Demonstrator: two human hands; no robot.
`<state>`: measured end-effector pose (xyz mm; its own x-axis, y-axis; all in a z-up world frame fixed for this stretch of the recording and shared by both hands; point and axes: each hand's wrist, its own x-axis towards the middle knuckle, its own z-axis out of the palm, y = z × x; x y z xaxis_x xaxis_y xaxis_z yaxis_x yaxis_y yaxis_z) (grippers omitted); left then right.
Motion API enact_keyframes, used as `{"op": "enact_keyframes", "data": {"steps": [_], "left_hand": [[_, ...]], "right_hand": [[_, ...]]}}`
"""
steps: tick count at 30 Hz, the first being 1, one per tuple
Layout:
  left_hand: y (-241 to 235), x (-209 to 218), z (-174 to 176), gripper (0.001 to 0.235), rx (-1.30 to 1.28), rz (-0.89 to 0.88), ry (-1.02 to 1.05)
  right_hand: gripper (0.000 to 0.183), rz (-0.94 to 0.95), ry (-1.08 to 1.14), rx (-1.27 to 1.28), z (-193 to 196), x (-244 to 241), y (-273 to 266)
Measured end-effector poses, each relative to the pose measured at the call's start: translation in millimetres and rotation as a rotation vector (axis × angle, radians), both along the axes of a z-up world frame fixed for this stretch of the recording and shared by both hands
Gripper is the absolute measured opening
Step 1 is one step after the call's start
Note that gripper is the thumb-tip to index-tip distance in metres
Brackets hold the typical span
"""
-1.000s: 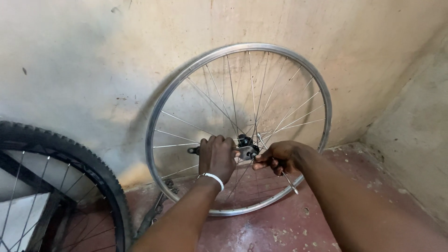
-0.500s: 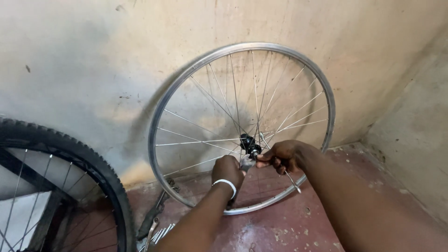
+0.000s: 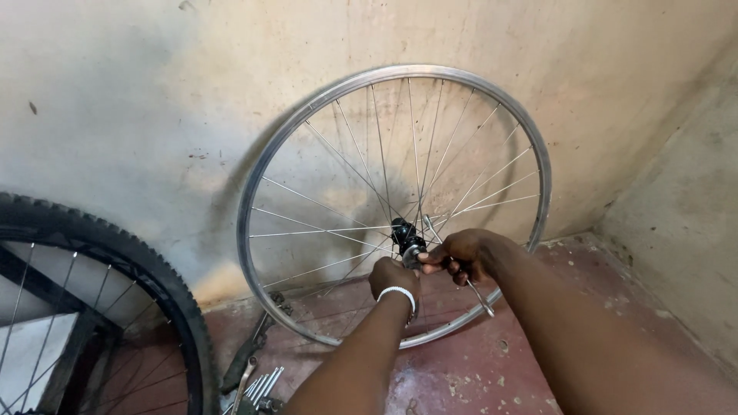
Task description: The person is sitting on the floor and working on a bicycle wheel. They use their hands to unscrew and remove the axle nut from the wheel hub. Later, they use a wrench to tighten the axle nut back onto the hub.
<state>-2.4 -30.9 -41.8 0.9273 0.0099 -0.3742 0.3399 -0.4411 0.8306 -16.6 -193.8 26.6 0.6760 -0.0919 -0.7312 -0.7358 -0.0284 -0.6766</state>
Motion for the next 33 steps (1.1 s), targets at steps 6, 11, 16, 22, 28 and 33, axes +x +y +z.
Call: {"op": "enact_keyframes", "data": {"steps": [6,11,16,22,28,33], "left_hand": [[24.0,-34.7,51.2,0.026,0.226,-0.188,-0.119],[42.2,-31.9,52.1,0.034,0.559,-0.443,-0.425],[57.8,-18.5,63.5,0.032,0.743,-0.537,-0.657],[67.6,-21.1,116.2,0.039,0.763,-0.535,-0.579],[67.6,-14.2,121.8,0.038,0.781,-0.541,-0.566],[66.1,-10.6,122.8,0.037,0.773,-0.550,-0.546]], "right_hand": [[0.010,0.008,-0.097,-0.096,35.5,-25.6,14.0],[0.014,0.101,-0.243,-0.166,19.7,-21.2,0.2],[0.033,0.142,-0.265,-0.258,29.2,-32.0,-3.2],[0.033,0.440,-0.282,-0.460,14.9,-34.9,-16.6],[0.021,0.551,-0.394,-0.525,-5.0,-12.4,-29.0],[0.019,0.525,-0.412,-0.574,-11.4,-6.9,-31.7]]}}
